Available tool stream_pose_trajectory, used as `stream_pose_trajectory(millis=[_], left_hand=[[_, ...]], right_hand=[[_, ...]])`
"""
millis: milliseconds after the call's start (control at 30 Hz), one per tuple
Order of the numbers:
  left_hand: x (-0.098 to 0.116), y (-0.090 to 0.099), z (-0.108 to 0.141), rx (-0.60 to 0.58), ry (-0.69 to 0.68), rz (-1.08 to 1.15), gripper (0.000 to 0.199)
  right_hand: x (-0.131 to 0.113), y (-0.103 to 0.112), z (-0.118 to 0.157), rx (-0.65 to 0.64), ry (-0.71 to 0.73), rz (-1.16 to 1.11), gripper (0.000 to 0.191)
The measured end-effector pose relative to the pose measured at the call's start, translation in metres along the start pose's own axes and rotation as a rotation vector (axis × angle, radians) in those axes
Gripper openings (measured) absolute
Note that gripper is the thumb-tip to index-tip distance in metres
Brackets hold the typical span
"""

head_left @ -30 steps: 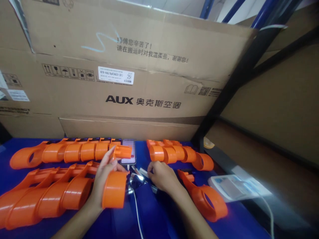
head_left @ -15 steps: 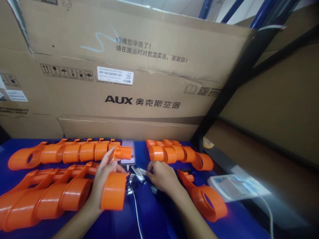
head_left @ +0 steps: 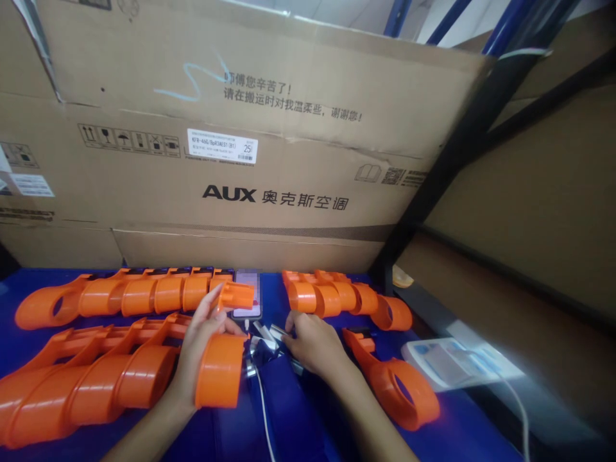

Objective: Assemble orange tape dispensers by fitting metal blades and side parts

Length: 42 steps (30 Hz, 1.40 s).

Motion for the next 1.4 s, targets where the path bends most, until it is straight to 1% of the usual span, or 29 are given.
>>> stream_pose_trajectory(millis=[200, 533, 633, 767, 833, 933, 1000, 1100, 1233, 1400], left_hand=[[0.002, -0.001, 0.0, 0.012, 0.002, 0.008, 0.084], [0.003, -0.002, 0.001, -0.007, -0.021, -0.029, 0.081], [0.003, -0.002, 0.003, -0.004, -0.024, -0.038, 0.081], [0.002, -0.002, 0.003, -0.002, -0.022, -0.041, 0.082], [0.0, -0.002, 0.002, -0.004, -0.017, -0.038, 0.081], [0.0, -0.004, 0.003, -0.028, -0.005, -0.033, 0.079], [0.001, -0.005, 0.004, -0.047, 0.003, -0.031, 0.081], [0.003, -0.008, 0.007, -0.046, 0.0, -0.042, 0.085], [0.003, -0.01, 0.01, -0.05, -0.018, -0.086, 0.08], [0.004, -0.011, 0.011, -0.124, -0.052, -0.113, 0.085]], right_hand=[[0.002, -0.002, 0.0, 0.007, 0.013, -0.019, 0.008], [0.004, -0.006, -0.001, 0.057, 0.077, -0.106, 0.004], [0.003, -0.004, -0.001, 0.087, 0.124, -0.155, 0.009], [0.001, 0.002, -0.003, 0.151, 0.205, -0.222, 0.015], [-0.001, 0.005, -0.003, 0.209, 0.306, -0.315, 0.017], [-0.004, 0.006, 0.0, 0.335, 0.507, -0.547, 0.019], [-0.006, 0.006, 0.003, 0.401, 0.575, -0.661, 0.019], [-0.01, 0.006, 0.008, 0.454, 0.602, -0.749, 0.019], [-0.012, 0.009, 0.012, 0.504, 0.606, -0.82, 0.019], [-0.012, 0.009, 0.013, 0.513, 0.59, -0.832, 0.019]])
Point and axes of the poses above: each hand's wrist, its own z-axis away from the middle knuckle, its own y-axis out of the back of the hand, x = y × z, the point moved 1 cm from there along -z, towards the middle knuckle, and after that the axes turned 13 degrees about -z, right-handed, at the moved point
